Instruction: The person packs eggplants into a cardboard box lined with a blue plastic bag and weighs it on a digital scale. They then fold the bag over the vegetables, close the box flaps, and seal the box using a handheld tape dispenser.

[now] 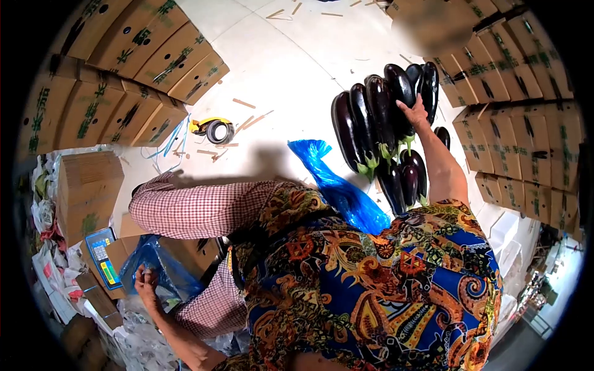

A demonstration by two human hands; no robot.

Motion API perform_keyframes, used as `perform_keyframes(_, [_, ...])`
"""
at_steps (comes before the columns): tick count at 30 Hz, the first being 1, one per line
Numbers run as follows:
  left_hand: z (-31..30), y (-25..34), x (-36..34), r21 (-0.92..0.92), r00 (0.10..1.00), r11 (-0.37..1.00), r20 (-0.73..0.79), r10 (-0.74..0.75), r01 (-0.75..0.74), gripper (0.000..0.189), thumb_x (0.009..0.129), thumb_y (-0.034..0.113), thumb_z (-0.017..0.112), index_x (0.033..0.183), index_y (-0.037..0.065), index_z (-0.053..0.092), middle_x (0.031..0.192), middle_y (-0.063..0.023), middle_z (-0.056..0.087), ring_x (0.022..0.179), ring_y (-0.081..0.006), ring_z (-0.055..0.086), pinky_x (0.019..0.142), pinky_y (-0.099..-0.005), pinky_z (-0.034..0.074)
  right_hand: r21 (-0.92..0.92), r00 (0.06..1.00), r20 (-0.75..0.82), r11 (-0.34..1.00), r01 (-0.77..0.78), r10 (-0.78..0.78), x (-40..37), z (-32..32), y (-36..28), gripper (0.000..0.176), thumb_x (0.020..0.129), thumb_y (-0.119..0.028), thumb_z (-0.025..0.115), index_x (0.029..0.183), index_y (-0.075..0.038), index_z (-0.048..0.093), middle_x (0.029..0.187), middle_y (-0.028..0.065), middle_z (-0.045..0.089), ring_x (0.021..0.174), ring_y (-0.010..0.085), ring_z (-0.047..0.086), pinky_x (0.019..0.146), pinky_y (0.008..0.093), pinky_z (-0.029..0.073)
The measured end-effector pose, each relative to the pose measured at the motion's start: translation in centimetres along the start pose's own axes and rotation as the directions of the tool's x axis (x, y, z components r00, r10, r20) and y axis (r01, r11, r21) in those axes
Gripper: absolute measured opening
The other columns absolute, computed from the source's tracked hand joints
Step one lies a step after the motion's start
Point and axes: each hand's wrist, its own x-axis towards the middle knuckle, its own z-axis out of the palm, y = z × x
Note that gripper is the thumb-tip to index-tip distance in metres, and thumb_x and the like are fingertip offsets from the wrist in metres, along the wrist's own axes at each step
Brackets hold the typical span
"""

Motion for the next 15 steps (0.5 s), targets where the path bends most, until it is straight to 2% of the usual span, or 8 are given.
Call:
perform_keyframes(2, [0.0, 1.1, -0.2, -0.026, 0.999, 0.999, -0.022, 0.040, -0.040, 0.044, 0.088, 0.021, 0.064, 0.126, 0.003, 0.051, 0.085, -0.0010, 0.060, 0.069, -0.0089, 0.055, 0.060, -0.0214, 0.045, -0.193, 0.985, -0.166, 0.978, -0.074, 0.042, -1.8, -0.6, -3.4, 0.097, 0.071, -0.057, 0.073, 0.144, -0.010, 0.031, 0.135, 0.0207, 0.049, 0.122, 0.0394, 0.049, 0.101, 0.0515, 0.038])
perform_keyframes(5, [-2.9, -2.1, 1.3, -0.036, 0.997, 0.996, -0.013, 0.080, -0.081, 0.043, 0.090, 0.024, 0.061, 0.127, 0.004, 0.053, 0.093, -0.0019, 0.062, 0.076, -0.0103, 0.056, 0.067, -0.0228, 0.047, -0.085, 0.858, -0.509, 0.988, -0.130, 0.069, -1.1, -0.6, -6.1, 0.074, 0.073, -0.050, 0.069, 0.132, -0.010, 0.048, 0.130, 0.0165, 0.053, 0.121, 0.0397, 0.049, 0.099, 0.0524, 0.039])
perform_keyframes(6, [-1.3, -0.7, -0.8, -0.054, 0.986, 0.992, -0.125, 0.109, -0.117, 0.036, 0.092, 0.021, 0.059, 0.123, 0.003, 0.054, 0.080, 0.0024, 0.053, 0.066, -0.0073, 0.044, 0.059, -0.0218, 0.037, -0.128, 0.865, -0.467, 0.982, 0.139, -0.183, -3.7, -1.8, -9.2, 0.065, 0.074, -0.046, 0.069, 0.124, -0.008, 0.056, 0.122, 0.0179, 0.059, 0.117, 0.0379, 0.052, 0.097, 0.0478, 0.042])
perform_keyframes(7, [-4.4, -3.0, -0.5, 0.055, 0.999, 0.997, -0.021, 0.049, -0.048, 0.042, 0.090, 0.025, 0.061, 0.127, 0.006, 0.055, 0.101, -0.0014, 0.063, 0.083, -0.0115, 0.058, 0.070, -0.0228, 0.046, -0.159, 0.926, -0.295, 0.968, 0.196, -0.236, -6.5, -3.0, -13.4, 0.052, 0.079, -0.038, 0.065, 0.120, -0.005, 0.059, 0.111, 0.0194, 0.065, 0.112, 0.0379, 0.056, 0.093, 0.0433, 0.045])
perform_keyframes(10, [-7.3, -2.6, -4.6, -0.010, 0.975, 0.995, -0.203, 0.093, -0.097, 0.041, 0.089, 0.027, 0.063, 0.124, 0.006, 0.057, 0.093, -0.0046, 0.065, 0.077, -0.0112, 0.058, 0.067, -0.0234, 0.047, 0.294, 0.776, -0.265, 0.718, 0.631, -0.573, -3.1, 1.7, -18.6, 0.038, 0.092, -0.018, 0.060, 0.126, -0.002, 0.055, 0.118, 0.0141, 0.062, 0.111, 0.0209, 0.059, 0.088, 0.0315, 0.048])
perform_keyframes(12, [-12.4, -8.0, -5.6, 0.027, 0.977, 0.999, -0.207, 0.044, -0.039, 0.043, 0.090, 0.025, 0.063, 0.127, 0.004, 0.054, 0.104, -0.0062, 0.064, 0.092, -0.0151, 0.060, 0.076, -0.0261, 0.048, 0.584, 0.729, -0.054, 0.571, 0.578, -0.683, -13.1, 1.7, -28.5, 0.041, 0.093, -0.026, 0.061, 0.126, -0.003, 0.056, 0.124, 0.0135, 0.059, 0.112, 0.0222, 0.058, 0.090, 0.0336, 0.047])
perform_keyframes(14, [-14.4, -11.3, -8.1, 0.015, 0.943, 1.000, -0.333, 0.027, -0.023, 0.040, 0.090, 0.025, 0.062, 0.122, 0.002, 0.057, 0.102, -0.0065, 0.065, 0.091, -0.0141, 0.059, 0.076, -0.0289, 0.048, 0.585, 0.540, 0.049, 0.463, 0.666, -0.840, -25.1, 1.3, -37.2, 0.039, 0.094, -0.028, 0.059, 0.126, -0.005, 0.057, 0.123, 0.0103, 0.060, 0.112, 0.0218, 0.058, 0.091, 0.0352, 0.046])
perform_keyframes(15, [-16.4, -17.9, -7.6, 0.092, 0.912, 0.988, -0.381, 0.153, -0.127, 0.040, 0.089, 0.026, 0.063, 0.120, 0.002, 0.058, 0.105, -0.0086, 0.065, 0.094, -0.0164, 0.061, 0.080, -0.0309, 0.048, 0.575, 0.458, 0.113, 0.434, 0.694, -0.882, -31.8, 1.1, -40.9, 0.036, 0.095, -0.028, 0.058, 0.124, -0.006, 0.059, 0.122, 0.0063, 0.061, 0.112, 0.0192, 0.057, 0.092, 0.0328, 0.043])
